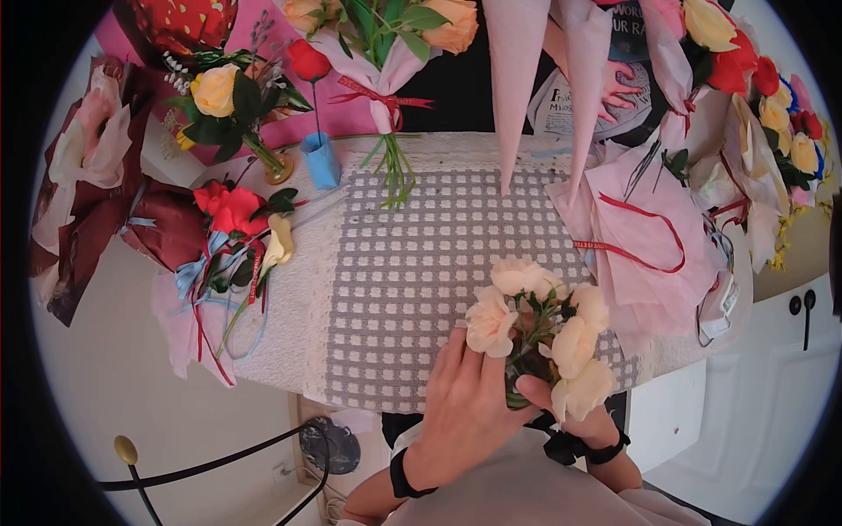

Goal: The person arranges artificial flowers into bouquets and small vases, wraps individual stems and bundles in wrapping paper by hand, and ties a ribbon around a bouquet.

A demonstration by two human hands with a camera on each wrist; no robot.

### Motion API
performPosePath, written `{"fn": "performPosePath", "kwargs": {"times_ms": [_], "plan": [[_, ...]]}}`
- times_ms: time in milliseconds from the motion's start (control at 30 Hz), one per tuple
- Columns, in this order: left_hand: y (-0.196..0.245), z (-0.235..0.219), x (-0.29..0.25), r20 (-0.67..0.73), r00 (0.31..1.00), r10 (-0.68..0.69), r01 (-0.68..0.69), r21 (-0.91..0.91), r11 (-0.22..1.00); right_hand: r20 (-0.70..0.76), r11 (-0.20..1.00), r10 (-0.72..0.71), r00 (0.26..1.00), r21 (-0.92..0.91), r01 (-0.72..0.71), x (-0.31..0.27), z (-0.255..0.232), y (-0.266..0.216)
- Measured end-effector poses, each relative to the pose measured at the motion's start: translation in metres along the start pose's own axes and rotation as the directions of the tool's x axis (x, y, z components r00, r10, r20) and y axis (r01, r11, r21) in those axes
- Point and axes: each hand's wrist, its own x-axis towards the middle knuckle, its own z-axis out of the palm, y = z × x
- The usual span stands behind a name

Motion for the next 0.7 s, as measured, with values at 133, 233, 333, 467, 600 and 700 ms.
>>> {"fn": "performPosePath", "kwargs": {"times_ms": [133,233,333,467,600,700], "plan": [[0.0,0.0,0.0,0.027,0.999,-0.036,0.039,-0.083,0.996,-0.079,0.976,0.032,0.996,0.219,-0.014,0.0,0.002,0.022],[-0.005,0.002,-0.001,0.01,1.0,-0.021,0.022,-0.11,0.994,-0.155,0.896,0.103,0.983,0.444,-0.023,-0.006,0.008,0.045],[-0.011,0.003,-0.001,0.045,0.999,-0.012,0.018,-0.117,0.993,-0.19,0.951,0.112,0.975,0.305,-0.05,-0.011,0.002,0.062],[-0.016,0.0,0.002,0.073,0.997,0.021,-0.012,-0.123,0.992,-0.26,0.994,0.056,0.964,0.109,-0.029,-0.008,0.001,0.05],[-0.024,-0.002,0.004,0.075,0.997,-0.009,0.025,-0.224,0.974,-0.267,0.921,-0.125,0.956,-0.389,0.012,0.004,-0.011,0.022],[-0.03,0.0,0.004,0.077,0.997,-0.02,0.038,-0.245,0.969,-0.162,0.95,-0.144,0.976,-0.299,0.09,0.009,-0.017,0.02]]}}
